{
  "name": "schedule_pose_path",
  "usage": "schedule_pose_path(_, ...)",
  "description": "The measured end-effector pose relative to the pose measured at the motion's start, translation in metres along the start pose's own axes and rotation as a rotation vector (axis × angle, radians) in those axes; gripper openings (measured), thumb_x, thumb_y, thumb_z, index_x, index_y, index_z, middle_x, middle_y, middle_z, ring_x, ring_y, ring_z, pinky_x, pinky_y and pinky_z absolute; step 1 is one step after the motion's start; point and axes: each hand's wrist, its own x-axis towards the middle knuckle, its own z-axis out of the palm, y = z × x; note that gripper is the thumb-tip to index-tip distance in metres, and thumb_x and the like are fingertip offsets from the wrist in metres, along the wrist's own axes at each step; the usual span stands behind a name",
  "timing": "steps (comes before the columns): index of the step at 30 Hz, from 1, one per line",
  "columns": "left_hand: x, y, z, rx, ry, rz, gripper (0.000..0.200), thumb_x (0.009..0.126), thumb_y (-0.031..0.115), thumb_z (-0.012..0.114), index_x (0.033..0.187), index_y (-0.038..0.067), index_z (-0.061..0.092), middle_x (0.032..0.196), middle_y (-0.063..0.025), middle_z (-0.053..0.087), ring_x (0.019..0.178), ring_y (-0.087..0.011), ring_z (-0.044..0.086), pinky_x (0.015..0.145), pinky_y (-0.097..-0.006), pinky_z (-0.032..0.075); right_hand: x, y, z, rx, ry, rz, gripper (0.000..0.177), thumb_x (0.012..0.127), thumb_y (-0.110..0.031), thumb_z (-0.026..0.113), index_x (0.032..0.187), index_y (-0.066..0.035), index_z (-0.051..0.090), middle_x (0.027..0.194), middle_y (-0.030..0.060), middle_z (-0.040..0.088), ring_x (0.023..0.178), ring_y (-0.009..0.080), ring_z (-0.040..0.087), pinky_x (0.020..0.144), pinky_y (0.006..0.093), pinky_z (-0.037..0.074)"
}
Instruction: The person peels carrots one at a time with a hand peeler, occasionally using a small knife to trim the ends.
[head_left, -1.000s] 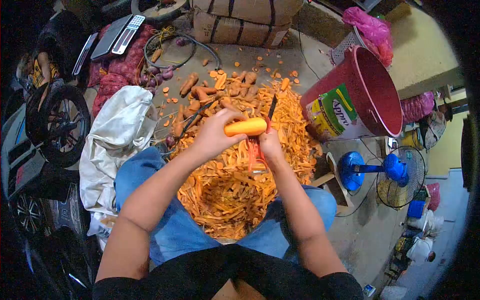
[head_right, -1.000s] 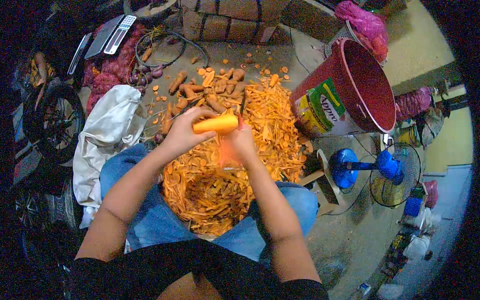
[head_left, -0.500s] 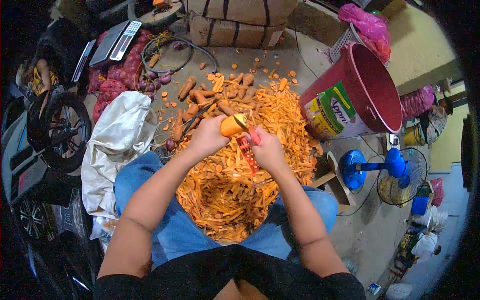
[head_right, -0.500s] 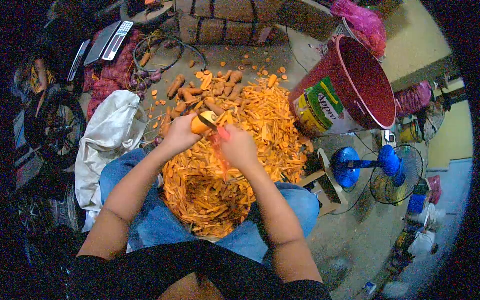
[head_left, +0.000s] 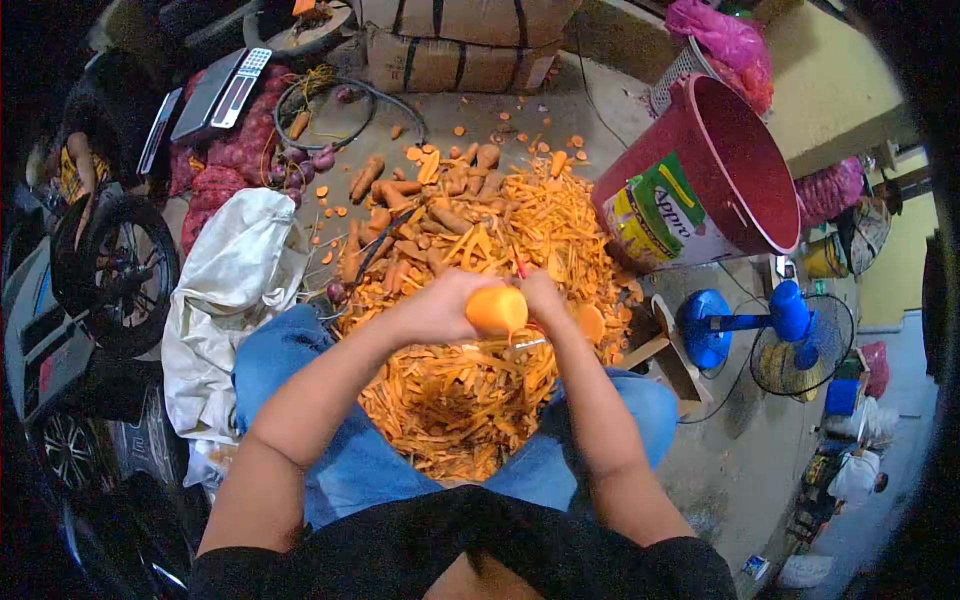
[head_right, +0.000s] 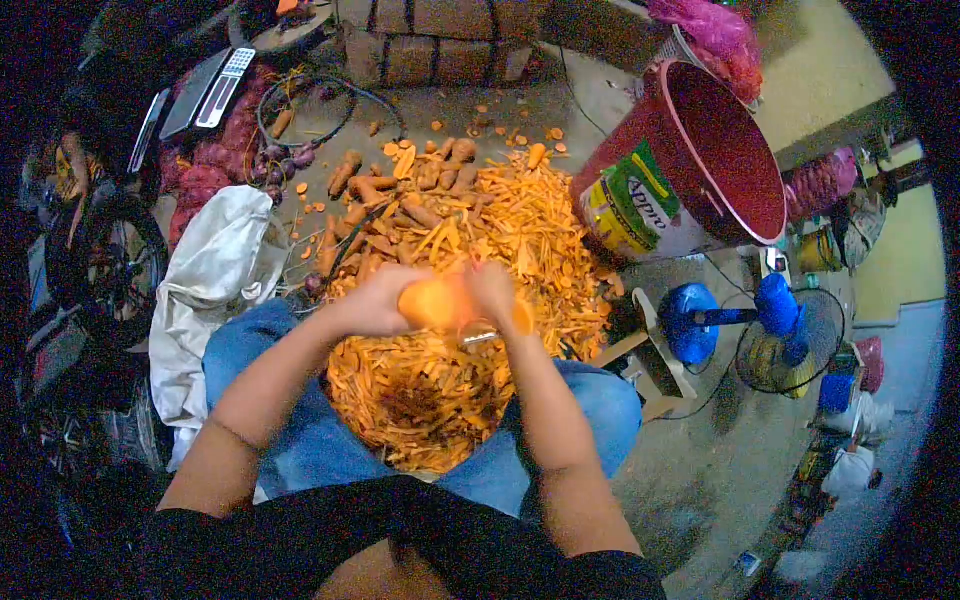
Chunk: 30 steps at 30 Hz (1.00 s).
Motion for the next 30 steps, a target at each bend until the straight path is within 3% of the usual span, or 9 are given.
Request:
schedule_pose_path(7, 0.0, -0.019, -0.014, 0.144, 0.105, -0.276, 0.03, 0.053, 0.008, 0.059, 0.082, 0.003, 0.05, 0.068, -0.0138, 0.054, 0.065, -0.0251, 0.054, 0.059, -0.0317, 0.041, -0.01, -0.033, -0.017, 0.868, 0.056, 0.051, 0.025, 0.078, -0.029, 0.046, 0.076, -0.004, 0.049, 0.072, 0.0052, 0.053, 0.057, 0.0092, 0.048, 0.048, 0.0247, 0.039)
schedule_pose_path(9, -0.004, -0.036, -0.009, 0.504, 0.171, -0.375, 0.026, 0.055, 0.01, 0.059, 0.078, 0.004, 0.048, 0.069, -0.0127, 0.053, 0.071, -0.0279, 0.053, 0.062, -0.0354, 0.042, -0.028, -0.067, -0.042, 1.236, -0.235, 0.059, 0.022, 0.079, -0.025, 0.046, 0.082, -0.003, 0.047, 0.072, 0.0027, 0.05, 0.059, 0.0092, 0.049, 0.056, 0.0245, 0.043)
schedule_pose_path(13, -0.009, -0.042, -0.001, 0.616, 0.077, -0.454, 0.028, 0.057, 0.014, 0.061, 0.079, 0.004, 0.047, 0.073, -0.0134, 0.053, 0.074, -0.0282, 0.052, 0.065, -0.0364, 0.042, -0.037, -0.076, -0.027, 1.059, -0.54, 0.032, 0.018, 0.077, -0.017, 0.049, 0.088, -0.003, 0.047, 0.074, 0.0003, 0.049, 0.064, 0.0092, 0.049, 0.055, 0.0247, 0.044)
schedule_pose_path(15, -0.01, -0.048, 0.006, 0.515, 0.027, -0.319, 0.033, 0.059, 0.018, 0.061, 0.083, 0.002, 0.046, 0.082, -0.0149, 0.051, 0.082, -0.0282, 0.05, 0.07, -0.0355, 0.041, -0.029, -0.058, -0.014, 0.903, -0.423, -0.039, 0.017, 0.077, -0.017, 0.049, 0.087, -0.004, 0.047, 0.074, -0.0004, 0.049, 0.066, 0.0082, 0.049, 0.055, 0.0234, 0.043)
schedule_pose_path(17, -0.008, -0.04, 0.003, 0.467, -0.038, -0.379, 0.04, 0.06, 0.022, 0.062, 0.088, 0.0, 0.044, 0.093, -0.0165, 0.045, 0.088, -0.0289, 0.046, 0.074, -0.0351, 0.039, -0.03, -0.058, -0.031, 0.94, -0.555, 0.165, 0.015, 0.077, -0.016, 0.049, 0.086, -0.004, 0.047, 0.073, -0.0011, 0.048, 0.067, 0.0062, 0.046, 0.059, 0.0207, 0.04)
schedule_pose_path(22, -0.008, -0.039, -0.015, 0.419, 0.212, -0.31, 0.043, 0.063, 0.021, 0.06, 0.095, -0.001, 0.04, 0.096, -0.017, 0.041, 0.09, -0.0302, 0.043, 0.076, -0.0351, 0.037, -0.036, -0.051, -0.111, 1.044, 0.001, -0.108, 0.023, 0.075, -0.027, 0.05, 0.084, -0.006, 0.047, 0.067, 0.0019, 0.049, 0.058, 0.0117, 0.047, 0.053, 0.0257, 0.044)
schedule_pose_path(24, -0.011, -0.042, -0.014, 0.453, 0.214, -0.293, 0.042, 0.065, 0.021, 0.058, 0.095, -0.001, 0.04, 0.095, -0.017, 0.041, 0.089, -0.0304, 0.044, 0.076, -0.0353, 0.037, -0.042, -0.043, -0.163, 1.477, 0.152, -0.479, 0.027, 0.075, -0.03, 0.05, 0.091, -0.008, 0.048, 0.098, 0.0102, 0.047, 0.094, 0.0227, 0.046, 0.07, 0.042, 0.043)
schedule_pose_path(26, -0.012, -0.04, -0.012, 0.485, 0.211, -0.275, 0.041, 0.066, 0.022, 0.057, 0.096, -0.001, 0.04, 0.094, -0.017, 0.041, 0.089, -0.0306, 0.044, 0.076, -0.0355, 0.037, -0.052, -0.021, -0.198, 1.799, 0.214, -0.683, 0.024, 0.075, -0.028, 0.048, 0.089, -0.008, 0.05, 0.125, 0.0161, 0.018, 0.115, 0.0328, 0.021, 0.078, 0.0613, 0.027)
schedule_pose_path(30, -0.012, -0.046, -0.007, 0.481, 0.107, -0.422, 0.044, 0.069, 0.025, 0.055, 0.102, 0.0, 0.039, 0.101, -0.0173, 0.04, 0.093, -0.0311, 0.042, 0.08, -0.0348, 0.035, -0.055, -0.013, -0.194, 1.627, 0.469, -0.58, 0.024, 0.078, -0.024, 0.045, 0.093, -0.006, 0.049, 0.122, 0.0177, 0.026, 0.112, 0.0331, 0.027, 0.084, 0.0525, 0.028)
